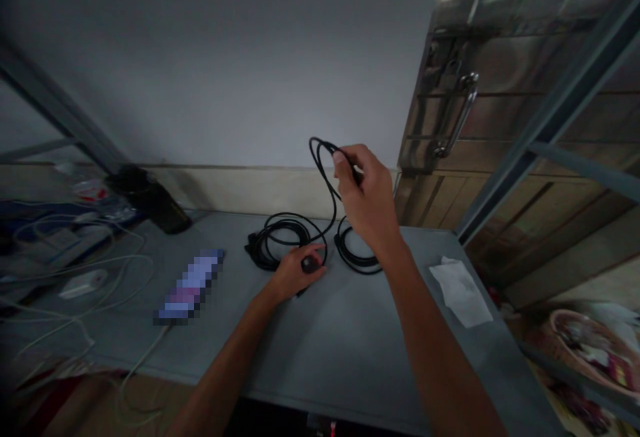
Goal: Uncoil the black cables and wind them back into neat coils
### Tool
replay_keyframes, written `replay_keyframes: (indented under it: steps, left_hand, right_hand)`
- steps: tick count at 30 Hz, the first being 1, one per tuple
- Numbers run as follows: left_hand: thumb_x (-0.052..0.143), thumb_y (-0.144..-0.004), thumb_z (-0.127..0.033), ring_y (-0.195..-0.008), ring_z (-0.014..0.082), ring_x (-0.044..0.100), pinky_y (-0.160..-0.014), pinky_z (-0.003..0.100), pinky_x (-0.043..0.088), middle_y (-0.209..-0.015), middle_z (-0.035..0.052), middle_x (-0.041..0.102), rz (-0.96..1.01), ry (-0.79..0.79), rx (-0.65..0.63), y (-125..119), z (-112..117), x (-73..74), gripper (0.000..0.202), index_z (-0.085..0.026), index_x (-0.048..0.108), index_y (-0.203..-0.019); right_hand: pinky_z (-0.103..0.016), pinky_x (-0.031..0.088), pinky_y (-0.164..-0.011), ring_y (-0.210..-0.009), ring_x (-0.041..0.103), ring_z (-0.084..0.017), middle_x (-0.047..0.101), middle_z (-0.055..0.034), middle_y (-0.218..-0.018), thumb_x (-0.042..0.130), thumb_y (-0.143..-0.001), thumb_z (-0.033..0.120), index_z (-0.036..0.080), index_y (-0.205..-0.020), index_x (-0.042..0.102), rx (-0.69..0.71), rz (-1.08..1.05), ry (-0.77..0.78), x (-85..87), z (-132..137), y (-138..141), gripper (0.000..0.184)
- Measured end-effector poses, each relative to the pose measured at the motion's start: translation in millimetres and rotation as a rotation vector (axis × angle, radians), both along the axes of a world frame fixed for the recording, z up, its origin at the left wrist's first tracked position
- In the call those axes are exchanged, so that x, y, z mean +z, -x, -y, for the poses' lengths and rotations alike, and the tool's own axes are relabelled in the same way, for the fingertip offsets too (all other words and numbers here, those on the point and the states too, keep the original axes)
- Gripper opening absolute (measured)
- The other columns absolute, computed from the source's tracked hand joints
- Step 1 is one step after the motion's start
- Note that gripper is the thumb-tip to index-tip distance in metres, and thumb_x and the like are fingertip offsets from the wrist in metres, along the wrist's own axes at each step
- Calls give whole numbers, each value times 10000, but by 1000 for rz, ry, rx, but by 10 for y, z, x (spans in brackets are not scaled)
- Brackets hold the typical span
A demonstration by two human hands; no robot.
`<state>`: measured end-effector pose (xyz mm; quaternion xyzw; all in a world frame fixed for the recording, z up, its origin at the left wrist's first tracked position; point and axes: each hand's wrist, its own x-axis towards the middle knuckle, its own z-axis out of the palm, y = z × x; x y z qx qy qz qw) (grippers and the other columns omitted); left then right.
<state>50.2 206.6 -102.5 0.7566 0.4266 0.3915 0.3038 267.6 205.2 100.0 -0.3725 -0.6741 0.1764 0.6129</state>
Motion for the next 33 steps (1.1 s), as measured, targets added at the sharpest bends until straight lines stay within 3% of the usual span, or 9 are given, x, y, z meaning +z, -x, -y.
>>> replay_keyframes:
  steps: [3,8,11,14,18,21,25,28,33]
  left_hand:
    - [826,-875,-296,-933,243,749,-853,368,577,-1007,59,832,117,100,-3,40,-4,62,357,-224,854,-1224]
    - [847,-862,-418,-651,155,621,-660,319,508,-856,37,777,354,280,-73,153,-19,195,416,-197,888,-1211]
    - [886,-822,-405,-526,104,499,-547,288,408,-806,31,762,477,375,-123,208,16,282,398,-205,911,-1165]
    - [909,-799,-365,-461,68,416,-521,278,352,-703,18,720,615,424,-147,269,49,354,386,-180,917,-1137]
    - [907,-819,-371,-452,33,357,-558,276,400,-724,-7,705,865,385,-116,381,36,401,350,-211,900,-1130]
    - [874,-878,-381,-478,34,307,-555,262,414,-800,-20,702,1057,323,-74,467,7,405,266,-256,872,-1113]
    - [789,-996,-359,-519,62,293,-549,242,426,-876,-16,720,1251,258,-25,558,-31,386,116,-274,839,-1057]
    - [742,-1053,-352,-518,68,317,-559,239,447,-879,-13,742,1341,232,-6,621,-68,362,127,-258,818,-1016]
    - [705,-1092,-343,-506,66,373,-581,236,474,-830,-26,756,1418,211,1,722,-116,326,174,-254,797,-973]
  right_hand:
    - [-303,463,-564,-611,594,-148,708,-4,-888,605,-1110,679,266,-1019,667,-15,50,11,-9,-24,-52,428]
    - [-325,488,-645,-669,645,-184,678,4,-799,551,-1144,607,262,-1056,690,-203,124,-39,-33,-133,-259,382]
    - [-354,521,-693,-712,671,-210,687,-5,-808,635,-1095,597,257,-1091,703,-317,122,-66,-39,-187,-401,347]
    - [-405,578,-788,-836,746,-261,759,-40,-908,742,-1020,503,257,-1122,707,-371,171,-69,-19,-183,-515,268]
    - [-516,594,-977,-996,781,-316,792,-79,-1020,688,-1041,431,270,-1014,699,-465,223,-109,24,-153,-625,164]
    - [-489,621,-870,-852,783,-284,779,-57,-945,653,-1071,497,285,-1004,675,-467,148,-112,44,-167,-710,223]
    - [-425,598,-726,-815,785,-272,788,-72,-971,664,-1066,541,274,-1010,654,-463,-62,-198,94,-160,-874,273]
    - [-410,526,-609,-753,754,-280,786,-88,-1014,680,-1069,547,294,-1015,641,-490,-248,-218,170,-72,-1015,262]
    - [-405,474,-535,-700,702,-280,727,-32,-977,674,-1092,511,354,-963,610,-547,-414,-321,281,142,-1168,213]
